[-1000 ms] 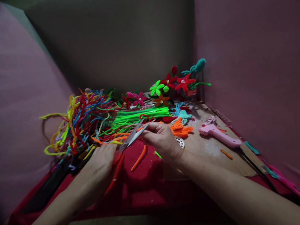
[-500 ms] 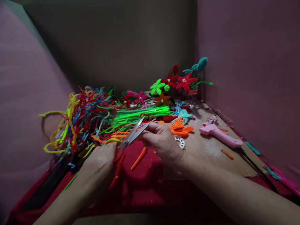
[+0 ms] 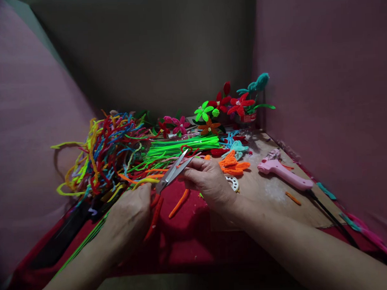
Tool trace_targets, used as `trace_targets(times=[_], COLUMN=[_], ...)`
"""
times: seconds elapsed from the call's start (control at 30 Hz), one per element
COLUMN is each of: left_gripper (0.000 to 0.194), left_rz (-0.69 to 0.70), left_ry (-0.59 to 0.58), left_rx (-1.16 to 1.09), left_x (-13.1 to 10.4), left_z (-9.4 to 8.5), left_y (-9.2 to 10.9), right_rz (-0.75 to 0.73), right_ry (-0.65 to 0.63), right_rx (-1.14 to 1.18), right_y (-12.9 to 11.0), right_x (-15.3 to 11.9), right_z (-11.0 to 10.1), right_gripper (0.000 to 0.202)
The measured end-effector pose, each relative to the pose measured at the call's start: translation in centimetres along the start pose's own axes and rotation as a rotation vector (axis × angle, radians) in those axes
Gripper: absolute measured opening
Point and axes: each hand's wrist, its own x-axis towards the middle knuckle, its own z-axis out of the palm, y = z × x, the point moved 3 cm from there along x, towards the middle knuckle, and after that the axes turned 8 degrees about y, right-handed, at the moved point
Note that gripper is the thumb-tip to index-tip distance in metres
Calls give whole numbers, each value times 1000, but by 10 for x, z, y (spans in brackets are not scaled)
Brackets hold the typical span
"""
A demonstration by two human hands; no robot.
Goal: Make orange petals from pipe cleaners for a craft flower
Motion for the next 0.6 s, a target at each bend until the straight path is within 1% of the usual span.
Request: trace_targets(times=[0.23,0.3,0.37,0.47,0.53,0.6], left_gripper=[20,20,20,18,16,15], left_rz=[-48,-74,-123,-238,-311,-350], left_ry=[-38,-72,-115,-181,-196,-155], left_rx=[-10,-32,-72,-152,-219,-322], left_x=[0,2,4,8,9,8], left_z=[8,9,10,9,9,9], left_y=[3,6,9,9,4,-1], right_rz=[13,8,3,29,49,25], right_ry=[32,62,117,176,161,119], right_rx=[33,26,13,5,14,16], right_y=[1,1,1,2,2,1], right_x=[1,2,3,4,4,3], right_z=[-1,-2,-4,-6,-5,-5], right_gripper=[14,12,11,15,16,15])
